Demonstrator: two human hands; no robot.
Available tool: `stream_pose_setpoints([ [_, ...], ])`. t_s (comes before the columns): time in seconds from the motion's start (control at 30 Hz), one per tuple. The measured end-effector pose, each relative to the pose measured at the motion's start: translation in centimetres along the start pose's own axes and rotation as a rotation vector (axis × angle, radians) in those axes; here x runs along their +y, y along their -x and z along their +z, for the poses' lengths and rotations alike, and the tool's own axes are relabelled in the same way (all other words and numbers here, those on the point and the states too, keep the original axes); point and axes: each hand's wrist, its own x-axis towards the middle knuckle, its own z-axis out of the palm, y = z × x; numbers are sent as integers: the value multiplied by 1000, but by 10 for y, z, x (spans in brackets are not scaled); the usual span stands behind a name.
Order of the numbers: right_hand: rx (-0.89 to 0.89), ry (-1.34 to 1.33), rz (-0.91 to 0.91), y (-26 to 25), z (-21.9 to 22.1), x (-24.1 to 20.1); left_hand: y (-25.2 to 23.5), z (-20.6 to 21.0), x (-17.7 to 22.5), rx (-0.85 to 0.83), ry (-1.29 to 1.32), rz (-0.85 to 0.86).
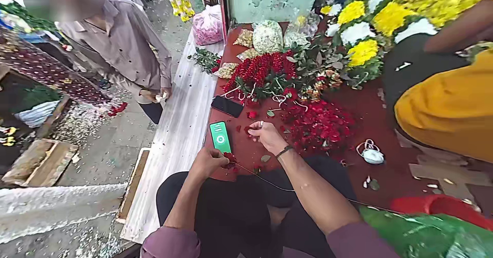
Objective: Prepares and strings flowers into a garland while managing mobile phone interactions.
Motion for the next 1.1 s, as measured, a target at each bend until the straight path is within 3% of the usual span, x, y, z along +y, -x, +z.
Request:
stream_pose_setpoints([
  [0.2, -67, -86, 39, -4, -2, 2, -1, 2, -2, 17, 5, 8],
  [0.4, -83, -74, -41, -4, -4, 5, -1, 1, -3, 4, 1, 16],
  [0.73, -155, 101, -358, 12, 5, -6, -1, -2, -4, 86, 29, 18],
  [0.93, -111, 239, -495, 41, 18, -14, -2, -3, -5, 158, 68, 35],
  [1.1, -167, 101, -445, 76, 31, -19, -1, -1, -5, 212, 99, 35],
])
